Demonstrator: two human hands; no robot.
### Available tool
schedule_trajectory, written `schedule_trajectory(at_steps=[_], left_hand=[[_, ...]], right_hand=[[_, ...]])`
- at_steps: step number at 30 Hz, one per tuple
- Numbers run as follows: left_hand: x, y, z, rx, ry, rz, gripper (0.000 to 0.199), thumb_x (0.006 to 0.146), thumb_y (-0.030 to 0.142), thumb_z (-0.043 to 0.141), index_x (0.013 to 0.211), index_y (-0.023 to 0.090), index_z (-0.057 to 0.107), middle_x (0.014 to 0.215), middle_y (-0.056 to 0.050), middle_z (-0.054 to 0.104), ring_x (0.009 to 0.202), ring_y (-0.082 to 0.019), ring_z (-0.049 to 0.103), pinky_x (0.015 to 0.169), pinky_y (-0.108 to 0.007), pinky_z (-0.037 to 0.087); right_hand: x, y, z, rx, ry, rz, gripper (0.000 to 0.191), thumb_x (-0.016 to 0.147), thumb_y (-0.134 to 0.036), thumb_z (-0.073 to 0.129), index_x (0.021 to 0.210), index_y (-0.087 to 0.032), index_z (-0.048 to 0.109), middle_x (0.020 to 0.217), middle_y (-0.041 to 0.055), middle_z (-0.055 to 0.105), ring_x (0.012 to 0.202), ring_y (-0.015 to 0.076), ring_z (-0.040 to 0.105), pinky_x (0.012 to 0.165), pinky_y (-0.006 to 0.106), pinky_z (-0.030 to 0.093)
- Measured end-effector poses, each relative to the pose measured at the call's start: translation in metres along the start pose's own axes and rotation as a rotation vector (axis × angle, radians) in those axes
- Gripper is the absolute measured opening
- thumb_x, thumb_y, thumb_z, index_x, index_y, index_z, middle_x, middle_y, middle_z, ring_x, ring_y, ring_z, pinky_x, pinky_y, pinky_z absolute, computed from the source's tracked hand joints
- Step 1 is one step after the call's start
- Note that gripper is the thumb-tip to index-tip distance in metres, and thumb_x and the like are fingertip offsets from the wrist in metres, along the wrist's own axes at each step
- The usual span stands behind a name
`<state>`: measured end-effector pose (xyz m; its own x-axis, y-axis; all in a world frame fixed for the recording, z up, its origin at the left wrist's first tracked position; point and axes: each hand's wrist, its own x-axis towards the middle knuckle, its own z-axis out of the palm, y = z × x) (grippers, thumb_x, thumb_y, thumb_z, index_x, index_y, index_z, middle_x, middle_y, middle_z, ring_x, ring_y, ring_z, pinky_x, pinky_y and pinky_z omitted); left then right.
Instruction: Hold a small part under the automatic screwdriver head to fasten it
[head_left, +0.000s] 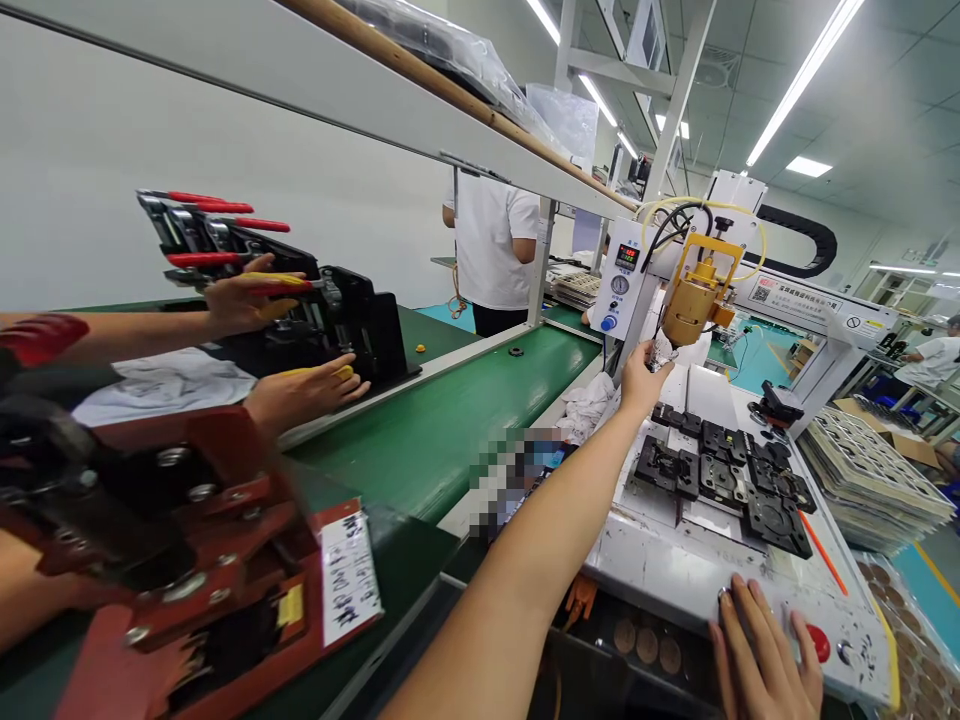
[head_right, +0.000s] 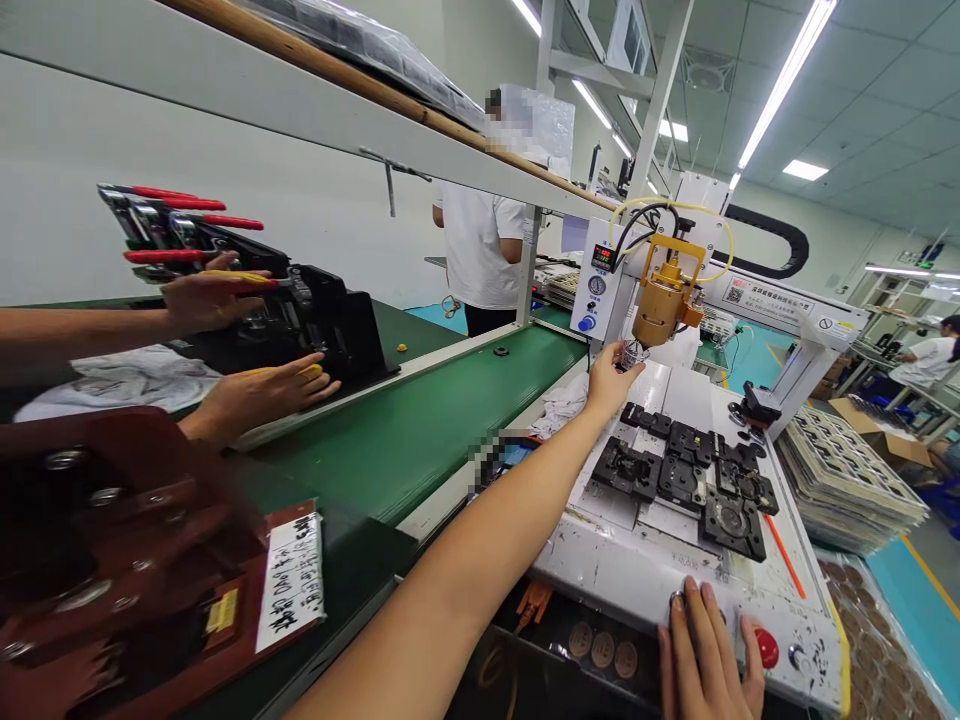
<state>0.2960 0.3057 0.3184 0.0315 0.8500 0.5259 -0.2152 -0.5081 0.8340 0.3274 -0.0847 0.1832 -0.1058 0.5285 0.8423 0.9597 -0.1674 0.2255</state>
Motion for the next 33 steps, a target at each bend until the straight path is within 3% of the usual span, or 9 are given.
schedule_trajectory(at_steps=[12,21,33], left_hand=[[0.002,-0.006,0.002,-0.012,0.027,0.025,0.053,0.076,0.017,0.089,0.127,0.022,0.072,0.125,-0.011,0.075,0.114,-0.029,0.069,0.102,-0.043,0.055],[0.003,-0.003,0.001,0.007,0.013,0.010,0.053,0.078,0.018,0.088,0.128,0.022,0.071,0.127,-0.011,0.074,0.114,-0.028,0.069,0.102,-0.042,0.055],[0.005,-0.001,-0.003,0.097,0.031,0.027,0.054,0.082,0.023,0.086,0.133,0.020,0.069,0.130,-0.015,0.071,0.117,-0.029,0.068,0.102,-0.041,0.055]], right_hand=[[-0.002,0.001,0.003,-0.007,0.011,-0.013,0.044,0.100,-0.016,0.068,0.143,-0.022,0.068,0.137,0.0129,0.076,0.118,0.0314,0.076,0.124,0.054,0.041],[-0.004,0.002,0.004,0.030,0.016,0.011,0.057,0.101,-0.022,0.069,0.156,-0.023,0.057,0.137,0.0109,0.076,0.119,0.0310,0.076,0.127,0.050,0.039],[0.007,-0.004,-0.001,0.048,0.059,0.051,0.028,0.101,-0.021,0.071,0.129,-0.018,0.072,0.128,0.0098,0.080,0.113,0.0281,0.079,0.124,0.048,0.044]])
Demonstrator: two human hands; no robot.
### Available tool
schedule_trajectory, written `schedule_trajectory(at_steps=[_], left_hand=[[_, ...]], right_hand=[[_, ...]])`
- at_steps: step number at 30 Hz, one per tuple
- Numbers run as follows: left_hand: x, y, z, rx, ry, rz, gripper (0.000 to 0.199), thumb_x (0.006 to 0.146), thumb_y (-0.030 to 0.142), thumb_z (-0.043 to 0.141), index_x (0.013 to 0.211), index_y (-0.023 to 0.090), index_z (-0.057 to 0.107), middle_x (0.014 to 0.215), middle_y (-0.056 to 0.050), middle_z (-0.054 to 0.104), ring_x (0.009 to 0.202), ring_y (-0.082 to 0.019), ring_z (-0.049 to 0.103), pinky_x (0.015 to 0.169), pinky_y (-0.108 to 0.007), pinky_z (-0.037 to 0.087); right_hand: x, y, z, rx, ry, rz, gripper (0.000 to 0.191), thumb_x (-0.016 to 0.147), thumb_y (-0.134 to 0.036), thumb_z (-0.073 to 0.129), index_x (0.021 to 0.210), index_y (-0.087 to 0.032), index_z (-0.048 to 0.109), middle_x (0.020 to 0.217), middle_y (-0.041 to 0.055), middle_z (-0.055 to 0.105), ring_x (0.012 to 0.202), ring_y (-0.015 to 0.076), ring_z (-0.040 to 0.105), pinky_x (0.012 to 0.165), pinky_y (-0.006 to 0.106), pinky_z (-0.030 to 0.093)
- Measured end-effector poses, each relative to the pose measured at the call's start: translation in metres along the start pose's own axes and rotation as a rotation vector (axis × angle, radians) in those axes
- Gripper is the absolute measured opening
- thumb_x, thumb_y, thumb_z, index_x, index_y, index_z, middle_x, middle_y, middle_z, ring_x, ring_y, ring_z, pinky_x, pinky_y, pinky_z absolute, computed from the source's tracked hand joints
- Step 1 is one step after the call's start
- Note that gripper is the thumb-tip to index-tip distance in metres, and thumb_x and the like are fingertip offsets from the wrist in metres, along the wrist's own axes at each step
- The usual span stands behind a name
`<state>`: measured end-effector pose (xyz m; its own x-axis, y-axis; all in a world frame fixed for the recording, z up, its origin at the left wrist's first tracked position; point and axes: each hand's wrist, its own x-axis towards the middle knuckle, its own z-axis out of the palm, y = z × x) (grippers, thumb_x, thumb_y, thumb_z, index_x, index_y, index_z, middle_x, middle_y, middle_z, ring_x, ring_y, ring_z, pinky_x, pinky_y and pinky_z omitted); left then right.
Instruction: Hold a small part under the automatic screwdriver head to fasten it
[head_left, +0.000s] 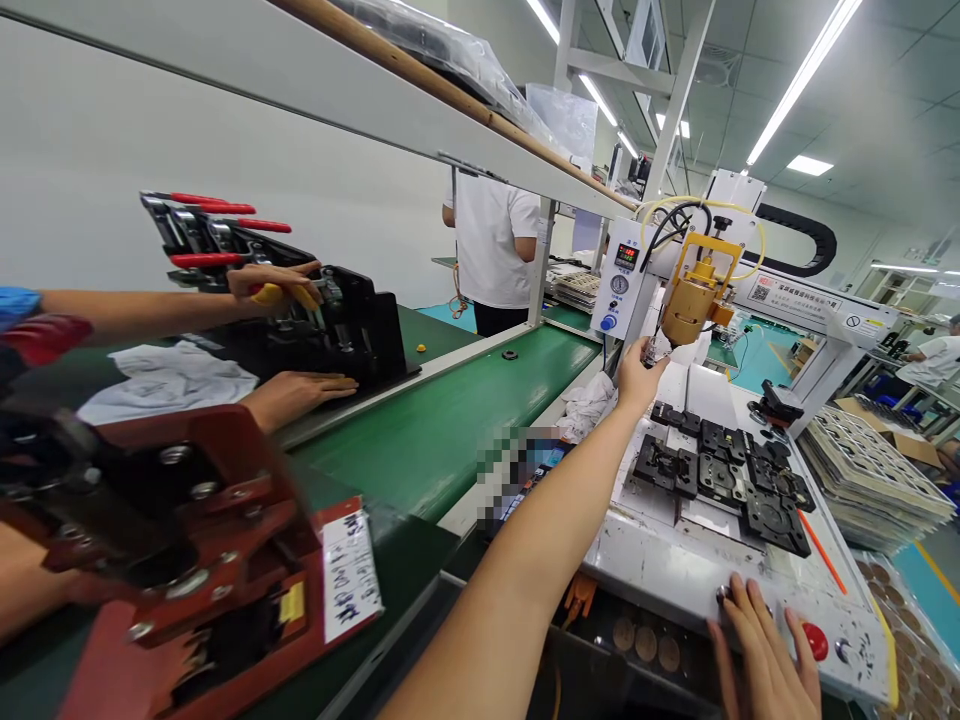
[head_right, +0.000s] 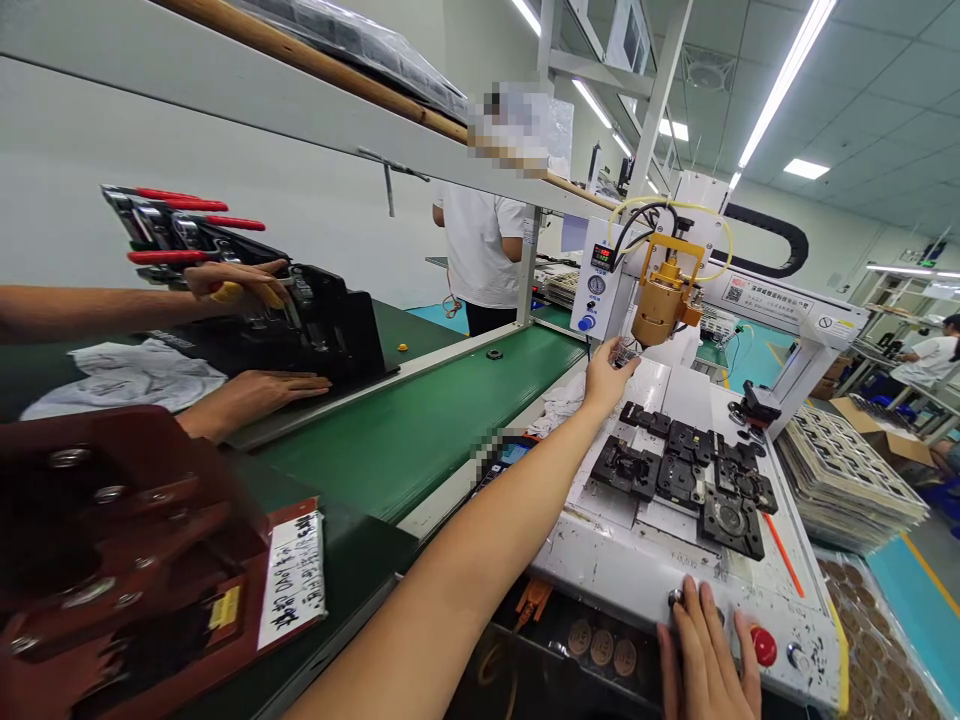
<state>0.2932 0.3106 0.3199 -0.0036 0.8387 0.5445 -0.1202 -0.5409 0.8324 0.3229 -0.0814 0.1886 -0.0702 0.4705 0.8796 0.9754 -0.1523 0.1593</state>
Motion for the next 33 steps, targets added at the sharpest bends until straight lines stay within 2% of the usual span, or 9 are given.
schedule_trajectory(at_steps=[3,7,9,12,15,18,24,27,33], left_hand=[[0.003,0.000,-0.003,0.057,0.042,0.000,0.051,0.082,0.020,0.085,0.131,0.018,0.070,0.129,-0.015,0.071,0.117,-0.029,0.068,0.106,-0.043,0.053],[0.010,-0.004,-0.010,0.068,0.145,-0.115,0.049,0.084,0.022,0.084,0.130,0.016,0.067,0.130,-0.017,0.071,0.120,-0.030,0.067,0.109,-0.044,0.051],[0.012,-0.005,-0.012,0.060,0.160,-0.141,0.051,0.086,0.025,0.083,0.132,0.015,0.066,0.130,-0.019,0.070,0.121,-0.030,0.067,0.108,-0.043,0.052],[0.010,-0.006,-0.010,0.053,0.123,-0.127,0.052,0.084,0.024,0.084,0.132,0.016,0.066,0.132,-0.019,0.071,0.122,-0.030,0.067,0.109,-0.045,0.051],[0.004,-0.004,-0.003,0.027,0.022,-0.081,0.052,0.078,0.019,0.088,0.127,0.016,0.069,0.126,-0.016,0.074,0.114,-0.030,0.070,0.105,-0.045,0.054],[-0.003,0.000,0.003,-0.002,-0.061,-0.033,0.053,0.076,0.017,0.089,0.126,0.018,0.071,0.129,-0.015,0.075,0.113,-0.029,0.071,0.103,-0.044,0.056],[-0.007,0.006,0.000,-0.020,-0.115,-0.019,0.056,0.081,0.020,0.087,0.133,0.017,0.068,0.137,-0.018,0.072,0.121,-0.031,0.069,0.106,-0.045,0.055],[-0.008,0.007,-0.001,-0.013,-0.132,-0.019,0.056,0.081,0.021,0.086,0.134,0.016,0.068,0.138,-0.018,0.071,0.121,-0.031,0.069,0.105,-0.046,0.055],[-0.007,0.005,0.000,-0.008,-0.120,-0.023,0.058,0.082,0.021,0.086,0.136,0.017,0.067,0.138,-0.018,0.070,0.119,-0.030,0.069,0.105,-0.045,0.056]], right_hand=[[0.003,-0.001,-0.003,-0.008,-0.017,-0.004,0.025,0.102,-0.021,0.070,0.127,-0.017,0.072,0.129,0.0106,0.079,0.112,0.0274,0.079,0.125,0.048,0.044],[0.008,-0.003,-0.008,-0.038,-0.046,-0.047,0.023,0.104,-0.020,0.068,0.124,-0.010,0.072,0.129,0.0155,0.079,0.112,0.0284,0.079,0.127,0.047,0.041],[0.009,-0.002,-0.008,-0.056,-0.044,-0.070,0.024,0.104,-0.019,0.069,0.125,-0.008,0.071,0.127,0.0163,0.079,0.111,0.0285,0.079,0.127,0.048,0.041],[0.008,0.000,-0.007,-0.075,-0.047,-0.105,0.027,0.103,-0.017,0.069,0.128,-0.008,0.071,0.128,0.0173,0.079,0.111,0.0293,0.079,0.126,0.050,0.040],[0.005,0.003,-0.005,-0.081,-0.046,-0.132,0.030,0.101,-0.013,0.070,0.130,-0.008,0.071,0.129,0.0186,0.078,0.112,0.0304,0.079,0.125,0.051,0.041],[0.002,0.004,-0.005,-0.070,-0.058,-0.135,0.033,0.100,-0.013,0.071,0.132,-0.010,0.070,0.132,0.0186,0.077,0.115,0.0315,0.078,0.124,0.052,0.042],[0.001,0.000,-0.005,-0.047,-0.051,-0.075,0.057,0.100,-0.013,0.070,0.155,-0.019,0.056,0.138,0.0151,0.074,0.116,0.0316,0.078,0.126,0.056,0.038],[0.001,-0.002,-0.005,-0.056,-0.051,-0.044,0.053,0.100,-0.014,0.069,0.151,-0.023,0.061,0.139,0.0125,0.074,0.117,0.0313,0.077,0.127,0.057,0.038],[-0.001,0.000,-0.004,0.015,-0.051,-0.006,0.046,0.097,-0.015,0.073,0.142,-0.022,0.068,0.137,0.0127,0.075,0.115,0.0302,0.078,0.126,0.052,0.038]])
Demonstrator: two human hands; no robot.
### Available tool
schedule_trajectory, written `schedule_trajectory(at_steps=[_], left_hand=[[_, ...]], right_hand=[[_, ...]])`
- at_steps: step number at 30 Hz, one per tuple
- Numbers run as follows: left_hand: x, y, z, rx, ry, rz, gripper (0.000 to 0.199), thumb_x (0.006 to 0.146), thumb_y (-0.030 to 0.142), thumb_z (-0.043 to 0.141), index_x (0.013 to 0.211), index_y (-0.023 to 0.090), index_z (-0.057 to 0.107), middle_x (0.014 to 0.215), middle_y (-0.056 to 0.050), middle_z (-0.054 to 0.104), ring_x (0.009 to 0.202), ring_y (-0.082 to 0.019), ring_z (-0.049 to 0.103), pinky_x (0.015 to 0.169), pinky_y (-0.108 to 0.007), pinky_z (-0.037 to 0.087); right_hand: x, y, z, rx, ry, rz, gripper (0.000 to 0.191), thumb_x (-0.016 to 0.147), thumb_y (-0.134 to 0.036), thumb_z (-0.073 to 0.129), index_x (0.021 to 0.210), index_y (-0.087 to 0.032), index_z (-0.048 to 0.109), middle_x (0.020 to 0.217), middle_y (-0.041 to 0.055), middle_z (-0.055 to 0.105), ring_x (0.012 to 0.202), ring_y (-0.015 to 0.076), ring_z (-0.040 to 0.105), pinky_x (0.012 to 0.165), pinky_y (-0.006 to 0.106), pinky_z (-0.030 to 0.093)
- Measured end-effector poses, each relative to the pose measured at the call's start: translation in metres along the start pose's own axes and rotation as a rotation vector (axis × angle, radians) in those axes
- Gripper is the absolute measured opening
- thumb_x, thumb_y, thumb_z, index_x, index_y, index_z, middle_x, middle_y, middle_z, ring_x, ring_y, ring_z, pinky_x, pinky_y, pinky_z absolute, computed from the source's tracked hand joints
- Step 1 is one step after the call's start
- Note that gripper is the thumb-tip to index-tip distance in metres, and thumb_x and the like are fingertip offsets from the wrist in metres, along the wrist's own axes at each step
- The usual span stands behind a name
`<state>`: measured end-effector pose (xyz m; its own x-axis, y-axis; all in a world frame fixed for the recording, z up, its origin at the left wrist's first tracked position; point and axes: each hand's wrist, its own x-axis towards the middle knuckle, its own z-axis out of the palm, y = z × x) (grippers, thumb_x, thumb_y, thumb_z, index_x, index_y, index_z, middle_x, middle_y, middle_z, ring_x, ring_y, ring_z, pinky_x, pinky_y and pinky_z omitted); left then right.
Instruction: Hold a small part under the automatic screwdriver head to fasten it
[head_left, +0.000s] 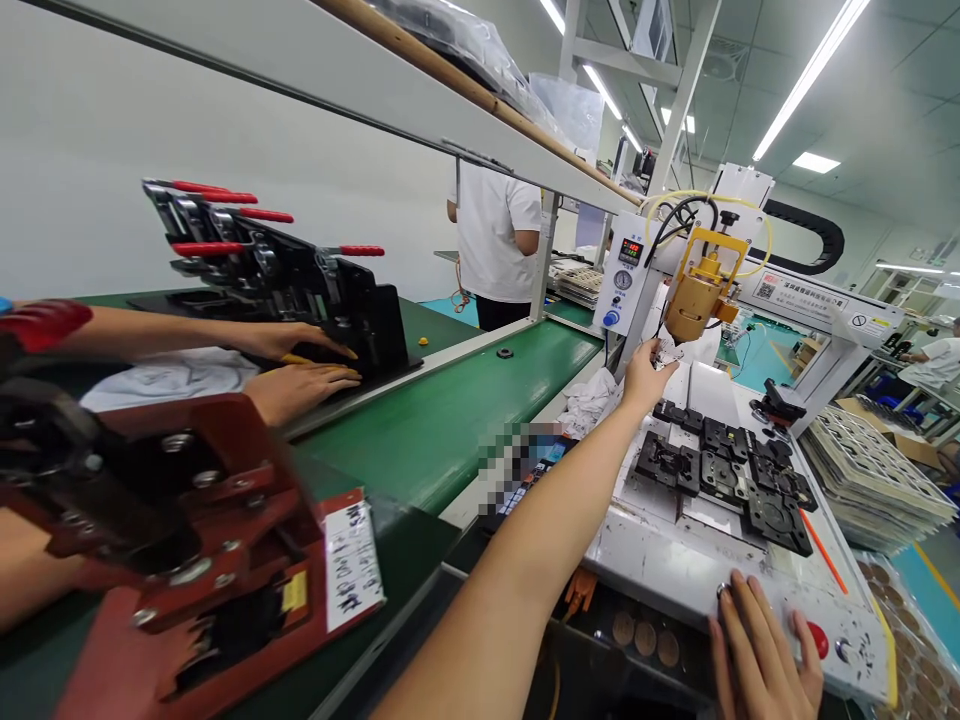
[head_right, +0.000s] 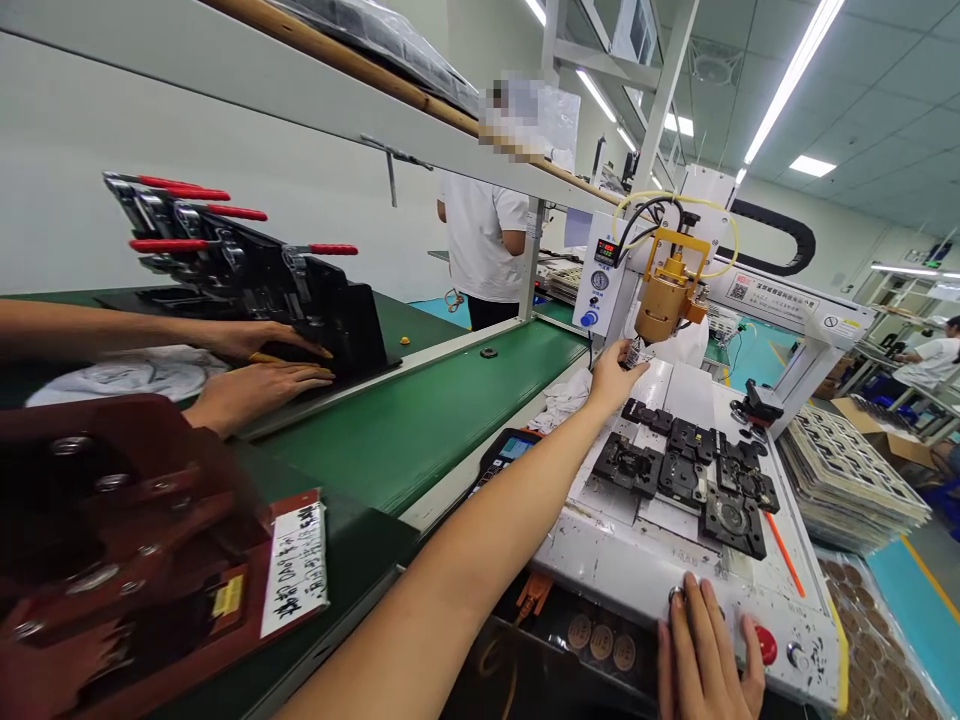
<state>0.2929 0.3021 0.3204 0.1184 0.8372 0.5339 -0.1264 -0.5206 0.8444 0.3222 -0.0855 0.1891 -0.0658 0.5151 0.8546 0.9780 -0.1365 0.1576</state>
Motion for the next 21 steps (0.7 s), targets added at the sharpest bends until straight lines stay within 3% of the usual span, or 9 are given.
schedule_trajectory(at_steps=[12,21], left_hand=[[0.0019,-0.0013,0.0019,-0.040,0.035,0.017,0.058,0.080,0.020,0.089,0.134,0.017,0.069,0.133,-0.017,0.072,0.117,-0.029,0.069,0.102,-0.043,0.055],[0.0015,0.0020,-0.0004,-0.032,0.041,0.026,0.056,0.081,0.019,0.087,0.134,0.017,0.069,0.133,-0.017,0.071,0.117,-0.030,0.069,0.101,-0.043,0.055]], right_hand=[[0.0030,-0.0009,-0.0009,-0.070,-0.010,-0.048,0.068,0.100,-0.014,0.068,0.164,-0.024,0.045,0.139,0.0150,0.074,0.114,0.0329,0.078,0.122,0.057,0.043],[0.0024,-0.0023,-0.0008,-0.029,0.004,-0.021,0.043,0.101,-0.017,0.067,0.144,-0.022,0.067,0.136,0.0125,0.076,0.119,0.0332,0.076,0.123,0.057,0.044]])
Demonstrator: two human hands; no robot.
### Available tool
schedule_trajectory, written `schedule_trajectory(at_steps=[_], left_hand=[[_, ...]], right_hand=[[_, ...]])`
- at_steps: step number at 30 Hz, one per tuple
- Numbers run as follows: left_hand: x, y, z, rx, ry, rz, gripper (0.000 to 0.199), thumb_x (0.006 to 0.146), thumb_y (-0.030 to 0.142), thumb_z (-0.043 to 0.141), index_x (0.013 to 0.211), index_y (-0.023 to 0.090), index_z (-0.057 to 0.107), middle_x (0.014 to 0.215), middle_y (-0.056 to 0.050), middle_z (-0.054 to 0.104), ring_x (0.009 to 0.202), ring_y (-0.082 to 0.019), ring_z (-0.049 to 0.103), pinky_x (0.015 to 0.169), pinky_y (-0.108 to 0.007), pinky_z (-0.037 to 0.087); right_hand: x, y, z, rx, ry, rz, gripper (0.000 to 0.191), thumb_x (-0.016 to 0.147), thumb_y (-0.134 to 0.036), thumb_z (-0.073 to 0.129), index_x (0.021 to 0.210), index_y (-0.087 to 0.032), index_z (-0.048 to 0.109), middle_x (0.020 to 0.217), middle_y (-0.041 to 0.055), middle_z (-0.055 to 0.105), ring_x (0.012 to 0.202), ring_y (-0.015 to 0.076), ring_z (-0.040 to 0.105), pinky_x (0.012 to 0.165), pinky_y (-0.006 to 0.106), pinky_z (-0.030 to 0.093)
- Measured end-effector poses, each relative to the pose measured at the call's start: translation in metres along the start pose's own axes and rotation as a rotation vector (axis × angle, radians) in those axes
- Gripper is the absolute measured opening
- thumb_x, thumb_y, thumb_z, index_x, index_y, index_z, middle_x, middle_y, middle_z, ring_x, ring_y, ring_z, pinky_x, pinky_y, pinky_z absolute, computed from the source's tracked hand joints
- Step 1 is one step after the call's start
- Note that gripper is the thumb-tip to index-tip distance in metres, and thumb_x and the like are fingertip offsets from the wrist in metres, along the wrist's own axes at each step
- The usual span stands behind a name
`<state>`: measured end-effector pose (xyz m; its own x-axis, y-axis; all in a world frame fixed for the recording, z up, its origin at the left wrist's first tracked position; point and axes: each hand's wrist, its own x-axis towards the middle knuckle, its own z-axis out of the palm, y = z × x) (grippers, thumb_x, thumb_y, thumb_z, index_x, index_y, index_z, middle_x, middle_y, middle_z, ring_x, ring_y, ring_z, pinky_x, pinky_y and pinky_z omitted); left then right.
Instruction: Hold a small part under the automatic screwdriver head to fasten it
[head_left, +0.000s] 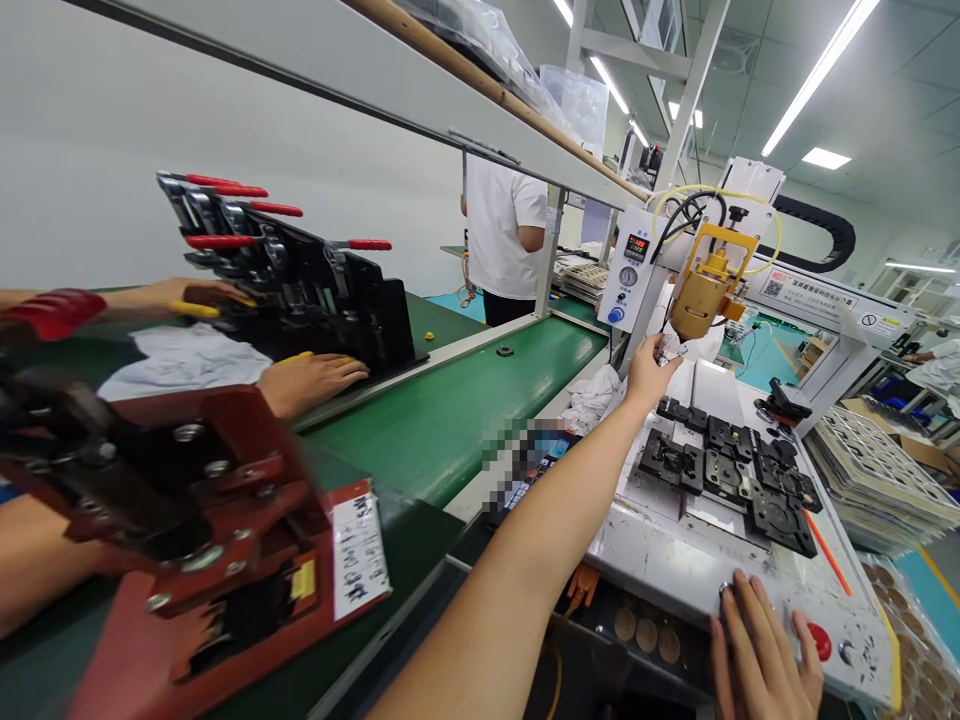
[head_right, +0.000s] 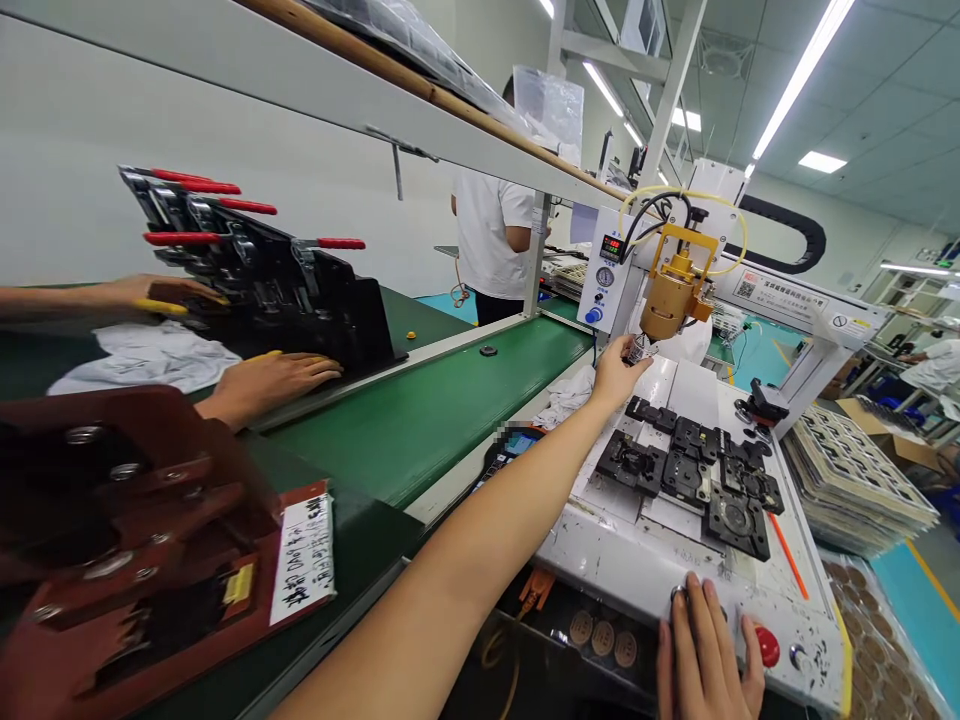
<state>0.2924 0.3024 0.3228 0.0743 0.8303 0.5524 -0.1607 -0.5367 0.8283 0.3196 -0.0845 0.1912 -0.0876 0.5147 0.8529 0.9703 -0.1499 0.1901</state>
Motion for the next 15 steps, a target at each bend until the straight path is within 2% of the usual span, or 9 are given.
schedule_trajectory(at_steps=[4,7,10,15], left_hand=[[0.0006,-0.0020,0.0005,-0.005,-0.010,-0.010,0.057,0.081,0.020,0.087,0.134,0.018,0.068,0.135,-0.017,0.071,0.119,-0.031,0.069,0.101,-0.044,0.056],[0.0015,-0.0028,0.0001,0.001,-0.002,-0.007,0.056,0.081,0.020,0.087,0.134,0.019,0.068,0.134,-0.016,0.071,0.118,-0.030,0.069,0.101,-0.044,0.056],[0.0021,-0.0027,-0.0005,0.013,0.016,0.011,0.055,0.081,0.021,0.087,0.133,0.019,0.068,0.131,-0.016,0.071,0.116,-0.030,0.068,0.101,-0.043,0.056],[0.0029,-0.0028,-0.0021,0.028,0.065,0.030,0.052,0.082,0.023,0.087,0.131,0.021,0.068,0.127,-0.013,0.070,0.113,-0.027,0.068,0.102,-0.040,0.055]], right_hand=[[0.0057,-0.0032,0.0010,0.007,0.053,0.027,0.031,0.098,-0.014,0.074,0.128,-0.016,0.073,0.128,0.0142,0.080,0.110,0.0309,0.080,0.121,0.052,0.045],[0.0069,-0.0053,0.0039,0.020,0.108,0.080,0.043,0.096,-0.015,0.076,0.138,-0.014,0.068,0.124,0.0133,0.081,0.104,0.0296,0.081,0.118,0.049,0.048],[0.0044,-0.0051,0.0055,0.006,0.090,0.090,0.054,0.097,-0.018,0.075,0.149,-0.015,0.060,0.126,0.0120,0.081,0.106,0.0291,0.081,0.118,0.047,0.048],[0.0012,-0.0041,0.0030,-0.004,0.048,0.070,0.052,0.099,-0.019,0.073,0.149,-0.018,0.060,0.129,0.0107,0.080,0.110,0.0285,0.080,0.120,0.047,0.047]])
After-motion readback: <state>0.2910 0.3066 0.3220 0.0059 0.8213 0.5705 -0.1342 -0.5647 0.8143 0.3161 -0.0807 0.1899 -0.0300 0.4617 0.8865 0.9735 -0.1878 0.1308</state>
